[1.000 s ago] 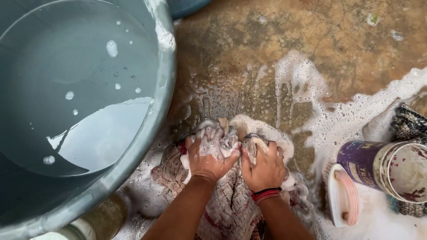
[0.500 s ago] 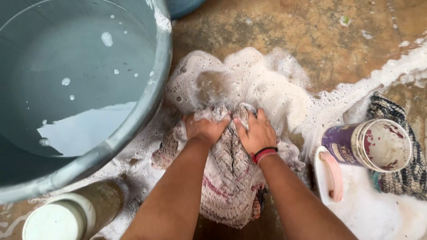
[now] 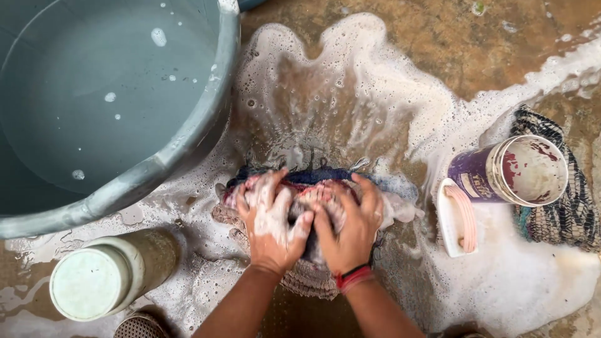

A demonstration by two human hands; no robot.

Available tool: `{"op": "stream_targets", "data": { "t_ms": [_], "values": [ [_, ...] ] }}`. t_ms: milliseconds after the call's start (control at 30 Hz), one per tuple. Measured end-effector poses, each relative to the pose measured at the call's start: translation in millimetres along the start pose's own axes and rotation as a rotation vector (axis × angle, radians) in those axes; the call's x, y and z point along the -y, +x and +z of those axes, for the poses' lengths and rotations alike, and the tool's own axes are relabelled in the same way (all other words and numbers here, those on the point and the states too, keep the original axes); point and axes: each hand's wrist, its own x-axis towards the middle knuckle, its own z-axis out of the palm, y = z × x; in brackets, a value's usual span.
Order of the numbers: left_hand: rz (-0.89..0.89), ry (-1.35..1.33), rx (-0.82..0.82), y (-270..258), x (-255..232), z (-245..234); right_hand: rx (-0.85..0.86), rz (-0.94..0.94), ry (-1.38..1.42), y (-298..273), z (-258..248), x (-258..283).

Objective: Washing and scrubbing a small rug with soap, water, and a scrub brush on a concrete floor.

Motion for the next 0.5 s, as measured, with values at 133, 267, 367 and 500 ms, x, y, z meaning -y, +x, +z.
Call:
{"op": "stream_targets", "data": {
  "t_ms": [133, 267, 367, 500],
  "values": [
    [0.157, -0.020, -0.121, -34, 27, 33, -0.117, -0.376, 0.087, -34, 25, -7],
    [0.031, 0.105, 0.100, 1, 58, 81, -0.177, -0.291, 0.019, 2, 57, -13],
    [0.037, 0.203, 0.135, 55, 59, 83, -0.216, -0.298, 0.008, 48, 73, -16],
    [-0.004, 0.168, 0.071, 127, 55, 75, -0.187, -0.308, -0.072, 126, 87, -13]
  ]
}}
